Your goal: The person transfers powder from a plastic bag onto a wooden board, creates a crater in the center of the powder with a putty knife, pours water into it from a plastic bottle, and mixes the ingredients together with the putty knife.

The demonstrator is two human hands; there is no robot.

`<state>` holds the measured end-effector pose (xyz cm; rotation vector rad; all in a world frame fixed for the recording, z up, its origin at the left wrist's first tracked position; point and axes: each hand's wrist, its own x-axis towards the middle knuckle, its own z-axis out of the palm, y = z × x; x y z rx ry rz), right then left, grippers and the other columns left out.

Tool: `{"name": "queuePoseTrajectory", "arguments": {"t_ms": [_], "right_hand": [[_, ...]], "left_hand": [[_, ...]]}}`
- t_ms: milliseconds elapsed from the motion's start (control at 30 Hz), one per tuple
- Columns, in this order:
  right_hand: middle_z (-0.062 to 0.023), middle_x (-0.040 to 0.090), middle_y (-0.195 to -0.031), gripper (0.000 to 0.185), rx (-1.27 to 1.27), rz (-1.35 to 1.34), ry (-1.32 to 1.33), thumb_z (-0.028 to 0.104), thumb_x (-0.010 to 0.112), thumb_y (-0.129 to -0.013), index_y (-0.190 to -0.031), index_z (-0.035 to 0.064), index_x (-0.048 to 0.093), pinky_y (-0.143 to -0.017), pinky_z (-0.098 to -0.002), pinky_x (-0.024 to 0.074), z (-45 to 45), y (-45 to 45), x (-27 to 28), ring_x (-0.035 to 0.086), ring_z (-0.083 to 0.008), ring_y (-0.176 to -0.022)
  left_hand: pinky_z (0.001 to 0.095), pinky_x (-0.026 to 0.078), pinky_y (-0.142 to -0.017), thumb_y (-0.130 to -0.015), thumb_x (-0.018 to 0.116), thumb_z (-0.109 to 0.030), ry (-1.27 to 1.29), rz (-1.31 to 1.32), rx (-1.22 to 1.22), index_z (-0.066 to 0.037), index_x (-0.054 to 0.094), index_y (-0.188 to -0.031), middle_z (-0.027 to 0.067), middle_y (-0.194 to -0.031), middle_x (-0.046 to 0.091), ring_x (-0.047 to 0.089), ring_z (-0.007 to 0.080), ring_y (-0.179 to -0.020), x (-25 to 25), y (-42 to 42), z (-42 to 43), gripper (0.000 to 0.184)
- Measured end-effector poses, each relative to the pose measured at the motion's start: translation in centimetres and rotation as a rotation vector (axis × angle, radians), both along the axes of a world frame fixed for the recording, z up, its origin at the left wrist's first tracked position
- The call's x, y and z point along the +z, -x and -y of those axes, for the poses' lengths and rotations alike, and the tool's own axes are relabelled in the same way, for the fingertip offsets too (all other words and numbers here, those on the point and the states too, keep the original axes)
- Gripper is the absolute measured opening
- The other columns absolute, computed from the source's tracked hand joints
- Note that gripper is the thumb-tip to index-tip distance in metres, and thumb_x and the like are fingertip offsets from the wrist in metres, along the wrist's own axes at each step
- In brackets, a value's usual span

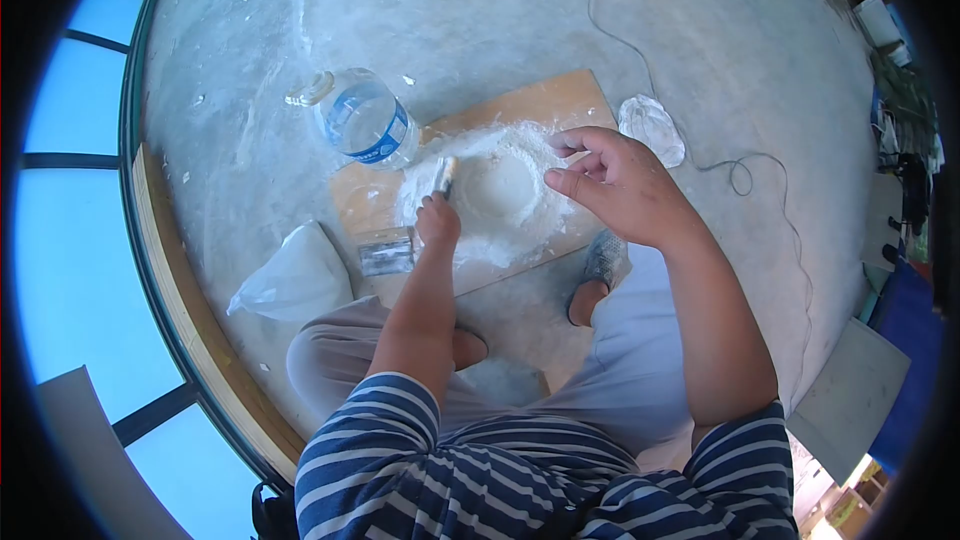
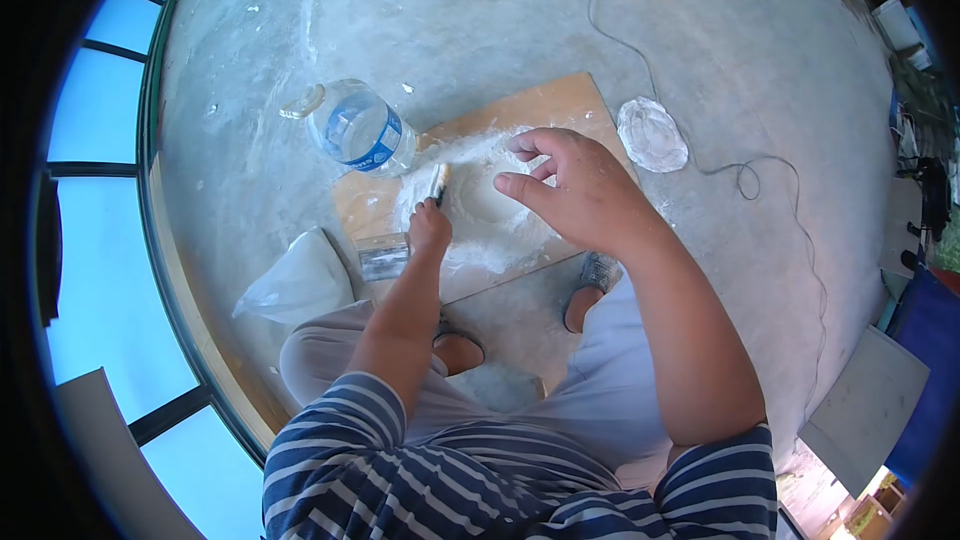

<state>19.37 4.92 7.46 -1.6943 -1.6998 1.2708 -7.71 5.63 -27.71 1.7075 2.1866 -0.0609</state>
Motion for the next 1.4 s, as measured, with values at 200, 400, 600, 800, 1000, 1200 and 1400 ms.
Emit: {"name": "queuePoseTrajectory", "arguments": {"t_ms": [200,400,600,800,1000,1200,1400], "right_hand": [[-0.0145,0.068,-0.114,0.051,-0.015,0.013,-0.049,0.034,0.072,-0.087,-0.123,-0.0011,0.062,-0.086,-0.0337,0.052,0.1,-0.1,-1.1,0.066,-0.0221,-0.098],[-0.0147,0.066,-0.118,0.054,-0.022,0.024,-0.028,0.04,0.071,-0.086,-0.122,0.0002,0.062,-0.086,-0.0351,0.0526,0.5,-0.8,-0.4,0.066,-0.0243,-0.1],[-0.0132,0.068,-0.114,0.051,-0.019,0.001,-0.03,0.034,0.073,-0.087,-0.122,-0.0008,0.062,-0.086,-0.0338,0.0522,0.9,-0.8,-0.2,0.066,-0.0212,-0.098],[-0.0143,0.067,-0.116,0.053,0.007,0.0,-0.03,0.037,0.072,-0.086,-0.123,-0.0004,0.062,-0.087,-0.0344,0.0521,1.0,-1.2,-0.6,0.066,-0.023,-0.098],[-0.0162,0.065,-0.12,0.056,-0.003,-0.006,-0.027,0.04,0.071,-0.086,-0.124,0.0008,0.062,-0.087,-0.0354,0.0518,0.5,-0.6,-0.7,0.065,-0.0251,-0.1],[-0.0148,0.066,-0.12,0.056,0.008,0.022,-0.016,0.039,0.071,-0.086,-0.126,0.0017,0.061,-0.087,-0.0351,0.052,0.7,-0.4,-0.4,0.065,-0.0238,-0.101],[-0.0137,0.067,-0.116,0.05,-0.025,0.016,-0.004,0.034,0.073,-0.086,-0.124,0.0023,0.062,-0.086,-0.0344,0.0522,1.0,-1.3,-0.5,0.066,-0.0224,-0.1]], "left_hand": [[0.0496,0.052,-0.087,-0.093,0.047,-0.013,0.015,0.112,-0.017,-0.004,0.056,-0.111,0.018,-0.109,0.061,0.062,0.0402,-0.102,0.0,-2.9,2.1,0.023],[0.0457,0.051,-0.085,-0.089,0.058,-0.017,-0.136,0.552,0.531,0.002,0.055,-0.121,0.0196,-0.113,0.064,0.064,0.0376,-0.101,0.9,1.0,4.4,0.037],[0.0406,0.051,-0.088,-0.083,0.069,-0.023,0.236,0.622,0.551,-0.005,0.062,-0.124,0.0151,-0.11,0.068,0.065,0.0339,-0.101,-8.4,7.6,10.9,0.045],[0.0408,0.051,-0.089,-0.079,0.072,-0.023,0.237,-0.045,-0.39,-0.007,0.065,-0.118,0.0174,-0.105,0.068,0.063,0.0341,-0.104,-5.2,4.8,10.7,0.042],[0.0424,0.049,-0.091,-0.079,0.07,-0.022,0.223,0.297,0.209,0.0,0.06,-0.117,0.0198,-0.109,0.066,0.062,0.0394,-0.105,-8.6,2.7,6.6,0.044],[0.0462,0.047,-0.091,-0.081,0.06,-0.015,-0.224,0.554,0.608,0.009,0.05,-0.115,0.0304,-0.109,0.063,0.062,0.0443,-0.104,1.0,-1.5,4.9,0.043],[0.0416,0.049,-0.089,-0.086,0.064,-0.014,-0.145,1.073,0.834,0.004,0.056,-0.119,0.0232,-0.107,0.064,0.063,0.0403,-0.101,-7.2,6.7,8.3,0.038]]}}
